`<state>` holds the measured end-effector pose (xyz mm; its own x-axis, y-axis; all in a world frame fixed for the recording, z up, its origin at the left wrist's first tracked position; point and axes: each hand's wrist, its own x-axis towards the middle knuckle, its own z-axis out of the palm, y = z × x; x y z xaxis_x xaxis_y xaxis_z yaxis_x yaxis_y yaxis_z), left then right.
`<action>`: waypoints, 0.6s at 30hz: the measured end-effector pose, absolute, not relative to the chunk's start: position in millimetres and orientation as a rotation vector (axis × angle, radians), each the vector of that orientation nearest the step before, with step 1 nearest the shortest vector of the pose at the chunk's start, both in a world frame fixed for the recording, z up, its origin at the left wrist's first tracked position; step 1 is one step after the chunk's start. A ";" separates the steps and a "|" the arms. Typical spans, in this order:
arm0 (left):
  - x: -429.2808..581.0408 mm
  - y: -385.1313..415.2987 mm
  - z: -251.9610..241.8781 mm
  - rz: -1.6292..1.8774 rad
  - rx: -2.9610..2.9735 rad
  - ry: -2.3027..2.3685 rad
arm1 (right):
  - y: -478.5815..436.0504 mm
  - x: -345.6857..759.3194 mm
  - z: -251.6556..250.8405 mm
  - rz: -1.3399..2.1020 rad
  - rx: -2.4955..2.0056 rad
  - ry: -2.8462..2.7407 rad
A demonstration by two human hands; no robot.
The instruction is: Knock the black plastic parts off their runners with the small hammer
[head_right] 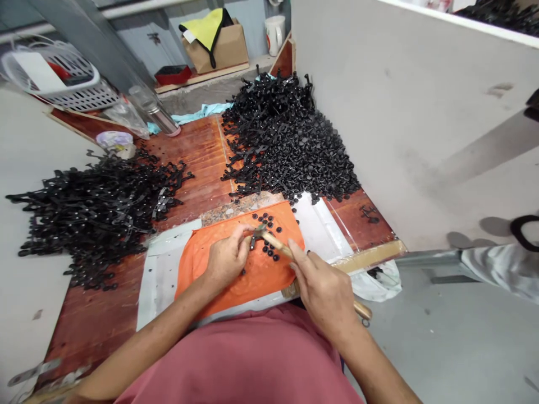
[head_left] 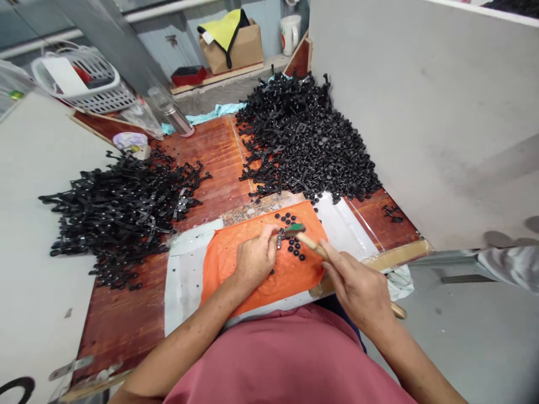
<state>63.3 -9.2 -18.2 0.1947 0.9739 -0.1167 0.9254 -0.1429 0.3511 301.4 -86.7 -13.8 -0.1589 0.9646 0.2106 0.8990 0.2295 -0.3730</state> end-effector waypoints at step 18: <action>42.4 -1.2 -2.0 0.352 2.033 1.456 | -75.7 315.2 -22.4 0.485 -1.638 -1.691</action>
